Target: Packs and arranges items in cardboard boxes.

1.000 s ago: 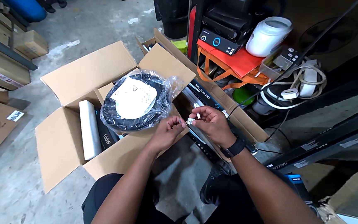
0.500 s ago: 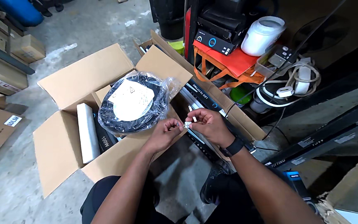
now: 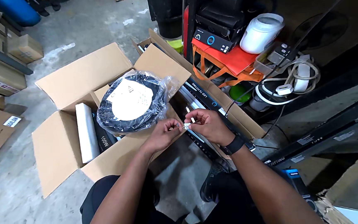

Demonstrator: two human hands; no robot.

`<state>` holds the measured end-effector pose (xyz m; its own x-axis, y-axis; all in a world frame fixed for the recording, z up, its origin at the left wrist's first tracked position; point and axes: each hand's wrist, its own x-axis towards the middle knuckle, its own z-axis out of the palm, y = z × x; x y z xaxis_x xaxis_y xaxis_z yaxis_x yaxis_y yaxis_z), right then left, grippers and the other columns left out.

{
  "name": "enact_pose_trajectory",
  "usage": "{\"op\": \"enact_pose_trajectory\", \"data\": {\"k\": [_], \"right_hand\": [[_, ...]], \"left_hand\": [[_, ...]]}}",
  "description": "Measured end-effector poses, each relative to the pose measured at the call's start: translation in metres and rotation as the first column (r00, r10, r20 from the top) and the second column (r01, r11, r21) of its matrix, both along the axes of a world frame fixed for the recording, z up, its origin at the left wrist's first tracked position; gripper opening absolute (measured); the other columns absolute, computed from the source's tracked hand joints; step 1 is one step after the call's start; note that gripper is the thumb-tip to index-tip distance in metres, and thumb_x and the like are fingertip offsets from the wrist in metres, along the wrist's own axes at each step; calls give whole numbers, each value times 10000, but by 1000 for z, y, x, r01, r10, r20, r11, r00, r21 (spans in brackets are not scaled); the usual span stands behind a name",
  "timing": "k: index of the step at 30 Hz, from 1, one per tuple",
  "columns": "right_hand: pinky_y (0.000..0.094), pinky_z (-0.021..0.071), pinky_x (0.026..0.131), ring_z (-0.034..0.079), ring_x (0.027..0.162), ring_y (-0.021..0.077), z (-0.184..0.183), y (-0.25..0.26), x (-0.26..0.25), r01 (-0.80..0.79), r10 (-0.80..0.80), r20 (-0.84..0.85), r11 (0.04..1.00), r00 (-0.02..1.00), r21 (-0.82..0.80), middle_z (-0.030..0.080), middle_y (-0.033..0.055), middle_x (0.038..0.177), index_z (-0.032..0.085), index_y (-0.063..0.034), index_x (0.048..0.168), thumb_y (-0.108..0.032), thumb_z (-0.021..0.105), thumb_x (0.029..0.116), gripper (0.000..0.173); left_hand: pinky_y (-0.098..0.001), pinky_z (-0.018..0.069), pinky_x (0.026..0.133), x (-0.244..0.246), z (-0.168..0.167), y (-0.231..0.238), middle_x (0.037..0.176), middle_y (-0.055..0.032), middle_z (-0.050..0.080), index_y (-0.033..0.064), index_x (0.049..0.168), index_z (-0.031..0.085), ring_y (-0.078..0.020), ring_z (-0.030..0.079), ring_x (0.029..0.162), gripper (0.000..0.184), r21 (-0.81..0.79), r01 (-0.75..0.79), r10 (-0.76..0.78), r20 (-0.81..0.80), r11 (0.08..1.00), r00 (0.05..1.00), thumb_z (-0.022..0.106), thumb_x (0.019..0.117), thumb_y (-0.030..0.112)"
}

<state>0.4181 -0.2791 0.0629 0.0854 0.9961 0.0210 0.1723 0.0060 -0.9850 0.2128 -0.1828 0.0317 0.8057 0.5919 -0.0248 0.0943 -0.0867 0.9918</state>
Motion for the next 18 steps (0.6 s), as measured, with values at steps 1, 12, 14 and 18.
{"op": "enact_pose_trajectory", "data": {"k": [1, 12, 14, 18], "right_hand": [[299, 612, 725, 711, 806, 139, 0, 0, 0, -6, 6, 5, 1000, 1000, 1, 750, 58, 986, 708, -37, 1085, 71, 734, 846, 264], [311, 614, 743, 714, 828, 142, -1, 2, 5, -47, 46, 40, 999, 998, 4, 753, 45, 985, 717, -59, 1070, 38, 736, 832, 258], [312, 611, 741, 716, 831, 142, -4, 2, 6, -49, 49, 63, 999, 997, 3, 755, 41, 990, 721, -68, 1068, 13, 743, 830, 253], [295, 610, 754, 720, 852, 138, -4, 1, 7, -31, 32, 63, 999, 997, -24, 758, 41, 990, 717, -64, 1078, 17, 746, 831, 262]], "left_hand": [[-235, 501, 701, 0, 0, 0, 795, 36, 626, 61, 959, 673, -44, 585, 733, 103, 2, 0, 0, -2, 1000, 1000, 613, 986, 140], [-228, 507, 701, 0, 8, -4, 795, 27, 624, 44, 960, 669, -32, 582, 727, 104, -13, -27, 26, -48, 1000, 998, 629, 982, 137], [-227, 508, 708, 0, 9, -4, 806, 22, 622, 37, 970, 669, -30, 580, 738, 115, -10, -20, 20, -57, 1000, 998, 623, 989, 141], [-222, 496, 695, 2, 8, -3, 787, 21, 611, 28, 952, 662, -32, 571, 721, 121, -4, -9, 8, -39, 1000, 999, 621, 988, 136]]}}
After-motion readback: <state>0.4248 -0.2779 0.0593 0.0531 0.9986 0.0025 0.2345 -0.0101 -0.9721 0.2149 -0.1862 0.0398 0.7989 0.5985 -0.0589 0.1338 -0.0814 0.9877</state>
